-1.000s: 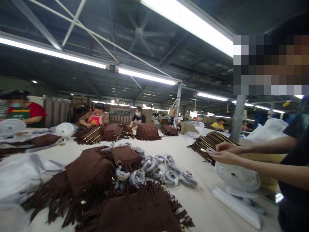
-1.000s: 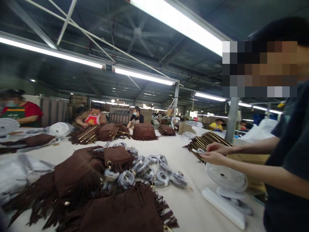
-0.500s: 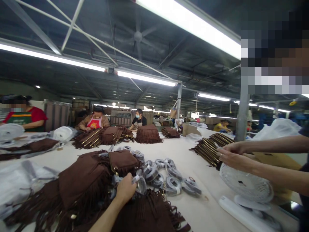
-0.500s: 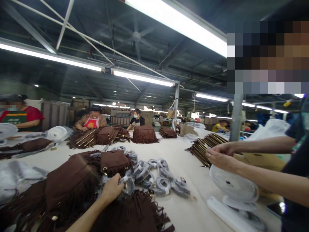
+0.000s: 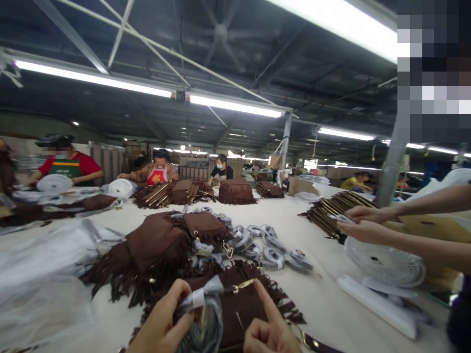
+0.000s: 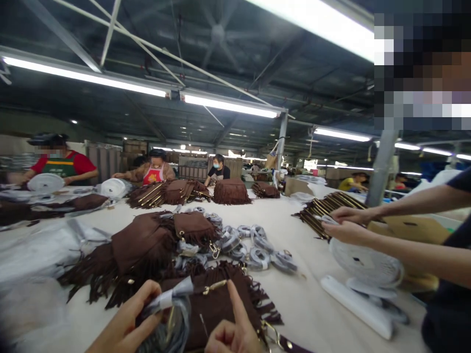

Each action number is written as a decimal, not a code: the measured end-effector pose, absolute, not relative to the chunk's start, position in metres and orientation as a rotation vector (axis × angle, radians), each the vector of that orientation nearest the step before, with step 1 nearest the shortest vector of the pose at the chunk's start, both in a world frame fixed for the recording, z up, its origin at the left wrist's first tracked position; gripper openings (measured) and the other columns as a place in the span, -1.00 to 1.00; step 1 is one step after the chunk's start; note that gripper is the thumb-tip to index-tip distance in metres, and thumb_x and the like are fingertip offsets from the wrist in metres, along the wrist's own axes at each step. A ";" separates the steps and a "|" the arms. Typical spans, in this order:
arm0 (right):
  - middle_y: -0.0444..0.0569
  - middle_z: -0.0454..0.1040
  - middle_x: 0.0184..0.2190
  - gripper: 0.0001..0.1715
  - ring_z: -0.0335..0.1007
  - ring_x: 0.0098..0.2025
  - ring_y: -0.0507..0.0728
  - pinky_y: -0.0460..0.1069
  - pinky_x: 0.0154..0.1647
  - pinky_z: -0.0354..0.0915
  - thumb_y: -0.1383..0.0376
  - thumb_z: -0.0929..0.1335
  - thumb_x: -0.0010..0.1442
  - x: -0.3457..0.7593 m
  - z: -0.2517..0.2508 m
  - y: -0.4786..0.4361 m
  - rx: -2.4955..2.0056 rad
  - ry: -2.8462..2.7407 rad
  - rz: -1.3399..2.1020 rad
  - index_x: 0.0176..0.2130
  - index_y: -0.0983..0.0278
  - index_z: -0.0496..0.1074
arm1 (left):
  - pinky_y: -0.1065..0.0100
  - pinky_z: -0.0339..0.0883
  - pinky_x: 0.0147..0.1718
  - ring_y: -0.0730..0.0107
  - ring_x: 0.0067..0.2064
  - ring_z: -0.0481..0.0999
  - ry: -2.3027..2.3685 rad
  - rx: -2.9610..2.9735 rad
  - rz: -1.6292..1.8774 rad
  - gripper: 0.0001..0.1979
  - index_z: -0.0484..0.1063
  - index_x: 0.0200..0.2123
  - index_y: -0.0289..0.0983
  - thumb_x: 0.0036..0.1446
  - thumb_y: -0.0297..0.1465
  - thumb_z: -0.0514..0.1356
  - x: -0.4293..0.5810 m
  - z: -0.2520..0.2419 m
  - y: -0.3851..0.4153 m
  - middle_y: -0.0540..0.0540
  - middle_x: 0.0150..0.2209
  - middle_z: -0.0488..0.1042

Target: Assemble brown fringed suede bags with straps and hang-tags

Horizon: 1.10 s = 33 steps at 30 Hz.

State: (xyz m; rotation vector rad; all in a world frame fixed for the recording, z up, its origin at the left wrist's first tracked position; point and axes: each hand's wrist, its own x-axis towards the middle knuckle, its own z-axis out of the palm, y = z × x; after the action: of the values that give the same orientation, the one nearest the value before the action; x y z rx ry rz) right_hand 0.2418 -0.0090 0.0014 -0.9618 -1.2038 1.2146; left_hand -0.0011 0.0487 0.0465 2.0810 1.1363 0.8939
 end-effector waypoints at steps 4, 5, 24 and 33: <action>-0.29 0.43 -0.49 0.44 0.28 -0.64 -0.05 -0.16 -0.62 0.11 0.12 0.55 -0.08 0.223 -0.003 -0.006 -0.873 -1.173 1.306 0.38 0.08 -0.44 | 0.42 0.28 -0.25 0.32 -0.27 0.38 1.109 2.037 0.854 -0.83 0.24 -0.27 -0.17 0.20 -0.20 0.03 -0.019 0.021 0.028 0.02 -0.36 0.38; -0.26 0.44 -0.47 0.27 0.28 -0.64 -0.07 -0.17 -0.62 0.10 0.12 0.55 -0.10 0.223 -0.002 -0.006 -0.869 -1.216 1.322 0.37 0.07 -0.15 | 0.42 0.29 -0.24 0.32 -0.27 0.38 1.095 2.033 0.833 -0.83 0.24 -0.27 -0.17 0.21 -0.20 0.03 -0.022 0.018 0.024 0.02 -0.36 0.38; -0.29 0.39 -0.59 -0.52 0.28 -0.66 -0.04 -0.16 -0.62 0.07 0.07 0.49 0.00 0.203 0.038 0.019 -1.057 -1.270 0.983 -0.25 0.23 0.22 | 0.39 0.14 -0.42 0.37 -0.43 0.25 0.997 1.855 0.992 -0.72 0.18 -0.53 -0.21 0.19 -0.25 -0.08 0.034 0.023 0.051 0.03 -0.52 0.23; -0.34 0.32 -0.61 -0.70 0.31 -0.65 -0.03 -0.15 -0.61 0.13 0.25 0.39 0.10 0.205 0.037 0.015 -1.184 -1.354 0.826 -0.25 0.20 0.17 | 0.42 0.23 -0.36 0.35 -0.39 0.36 0.947 1.981 1.144 -0.75 0.42 -0.36 -0.25 0.24 -0.36 -0.02 0.033 0.017 0.042 -0.02 -0.45 0.39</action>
State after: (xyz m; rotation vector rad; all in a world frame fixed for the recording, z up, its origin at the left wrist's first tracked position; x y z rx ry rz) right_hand 0.2053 0.0151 0.0371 -1.1843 -1.3540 0.8258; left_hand 0.0334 0.0417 0.0170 1.9811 0.9472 1.1438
